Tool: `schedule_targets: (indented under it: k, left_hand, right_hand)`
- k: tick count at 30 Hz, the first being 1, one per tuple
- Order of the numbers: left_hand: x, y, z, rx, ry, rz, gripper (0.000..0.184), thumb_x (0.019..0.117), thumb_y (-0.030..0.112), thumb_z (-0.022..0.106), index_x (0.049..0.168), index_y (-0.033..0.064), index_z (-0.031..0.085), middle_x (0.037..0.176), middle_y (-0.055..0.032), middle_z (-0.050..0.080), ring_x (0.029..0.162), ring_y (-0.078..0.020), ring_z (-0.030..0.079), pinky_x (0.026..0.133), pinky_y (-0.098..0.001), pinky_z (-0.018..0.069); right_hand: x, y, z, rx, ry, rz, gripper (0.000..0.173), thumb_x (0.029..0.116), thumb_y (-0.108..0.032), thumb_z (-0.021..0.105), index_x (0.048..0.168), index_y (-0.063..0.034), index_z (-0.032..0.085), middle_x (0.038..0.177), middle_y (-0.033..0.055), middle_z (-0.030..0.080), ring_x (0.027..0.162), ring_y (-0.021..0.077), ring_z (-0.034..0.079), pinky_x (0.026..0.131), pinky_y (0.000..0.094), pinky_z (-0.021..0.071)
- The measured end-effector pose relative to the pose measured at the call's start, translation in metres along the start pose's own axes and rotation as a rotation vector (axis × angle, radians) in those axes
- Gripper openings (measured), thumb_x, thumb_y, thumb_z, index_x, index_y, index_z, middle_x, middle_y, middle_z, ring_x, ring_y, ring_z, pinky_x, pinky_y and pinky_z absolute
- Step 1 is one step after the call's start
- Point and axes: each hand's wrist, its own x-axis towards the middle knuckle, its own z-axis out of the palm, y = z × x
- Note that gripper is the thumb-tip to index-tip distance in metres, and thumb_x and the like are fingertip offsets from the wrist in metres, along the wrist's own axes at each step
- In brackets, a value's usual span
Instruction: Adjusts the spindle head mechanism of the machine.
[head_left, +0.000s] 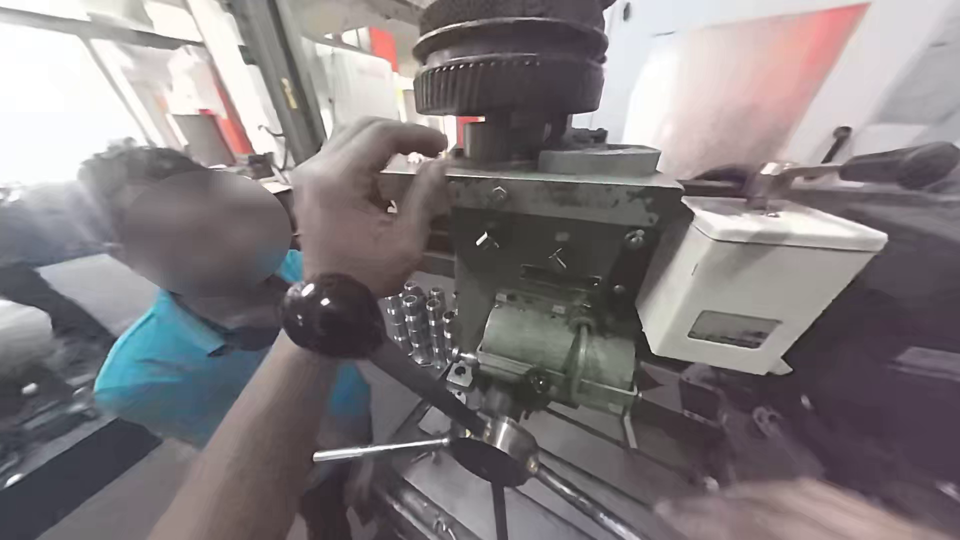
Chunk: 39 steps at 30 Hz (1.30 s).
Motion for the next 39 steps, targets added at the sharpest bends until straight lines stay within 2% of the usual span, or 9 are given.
schedule_targets:
  k: [4,6,11,14,17,19,24,35,39]
  left_hand:
    - [0.017,-0.003,0.022,-0.030,-0.145,0.148,0.037,0.1029,0.030,0.056,0.131,0.0091,0.068,0.129,-0.0115,0.069,0.120,-0.0219,0.065,0.104,-0.0406,0.0514]
    - [0.023,-0.008,0.025,-0.046,-0.193,0.153,0.044,0.1034,0.033,0.053,0.136,0.0053,0.064,0.127,-0.0166,0.068,0.117,-0.0311,0.066,0.101,-0.0505,0.0504]
    - [0.012,-0.011,0.024,-0.056,-0.286,0.187,0.056,0.1057,0.044,0.045,0.147,0.0083,0.053,0.136,-0.0149,0.064,0.119,-0.0348,0.062,0.095,-0.0582,0.0474]
    - [0.020,-0.014,0.027,-0.067,-0.309,0.190,0.058,0.1041,0.048,0.044,0.143,0.0081,0.057,0.132,-0.0159,0.063,0.117,-0.0369,0.062,0.088,-0.0606,0.0472]
    - [0.029,-0.014,0.033,-0.047,-0.331,0.160,0.058,0.0996,0.047,0.042,0.140,0.0089,0.061,0.127,-0.0163,0.065,0.120,-0.0396,0.058,0.086,-0.0617,0.0441]
    - [0.029,-0.014,0.033,-0.027,-0.345,0.175,0.060,0.0985,0.046,0.039,0.140,0.0085,0.061,0.128,-0.0173,0.064,0.121,-0.0408,0.057,0.087,-0.0623,0.0434]
    - [0.029,-0.016,0.030,-0.036,-0.372,0.224,0.062,0.1008,0.050,0.034,0.138,0.0089,0.062,0.124,-0.0184,0.064,0.118,-0.0413,0.057,0.089,-0.0625,0.0424]
    - [0.021,-0.012,0.048,-0.053,-0.166,0.206,0.053,0.0959,0.046,0.047,0.122,0.0076,0.072,0.111,-0.0145,0.067,0.107,-0.0359,0.061,0.084,-0.0554,0.0437]
    - [-0.002,-0.020,0.054,-0.118,-0.107,0.223,0.062,0.0963,0.051,0.047,0.143,0.0129,0.062,0.133,-0.0073,0.066,0.122,-0.0264,0.058,0.105,-0.0473,0.0405]
  right_hand:
    - [0.092,-0.022,0.000,-0.251,0.482,-0.035,0.038,0.0992,-0.038,0.058,0.123,-0.0123,0.073,0.112,0.0021,0.074,0.103,0.0098,0.067,0.086,0.0305,0.0559]
    - [0.133,-0.016,-0.008,-0.464,0.557,-0.006,0.040,0.0946,-0.032,0.056,0.122,-0.0090,0.073,0.119,0.0079,0.071,0.111,0.0197,0.066,0.090,0.0370,0.0549]
    - [0.199,-0.007,-0.024,-0.737,0.606,0.137,0.036,0.0972,-0.027,0.052,0.117,-0.0060,0.073,0.118,0.0157,0.069,0.109,0.0349,0.064,0.089,0.0477,0.0509]
    - [0.242,-0.025,-0.025,-0.698,0.537,0.481,0.039,0.0963,-0.029,0.049,0.119,-0.0091,0.073,0.116,0.0123,0.072,0.112,0.0335,0.065,0.089,0.0532,0.0504]
    - [0.272,-0.060,-0.026,-0.439,0.351,0.798,0.028,0.1034,-0.020,0.049,0.110,0.0005,0.067,0.112,0.0210,0.066,0.118,0.0395,0.059,0.092,0.0625,0.0414]
    - [0.279,-0.027,-0.026,-0.486,0.391,0.780,0.027,0.0935,-0.030,0.046,0.090,-0.0087,0.064,0.101,0.0128,0.067,0.116,0.0347,0.058,0.086,0.0619,0.0387]
    - [0.275,-0.010,-0.031,-0.445,0.375,0.716,0.030,0.0954,-0.032,0.045,0.100,-0.0120,0.067,0.113,0.0095,0.066,0.123,0.0313,0.055,0.091,0.0621,0.0381]
    - [0.269,-0.003,-0.024,-0.563,0.480,0.616,0.033,0.0954,-0.035,0.042,0.095,-0.0135,0.068,0.088,0.0096,0.067,0.094,0.0328,0.066,0.072,0.0614,0.0447]
    - [0.259,-0.006,-0.011,-0.630,0.544,0.563,0.035,0.1016,-0.032,0.044,0.095,-0.0129,0.073,0.093,0.0127,0.069,0.094,0.0367,0.065,0.070,0.0627,0.0464]
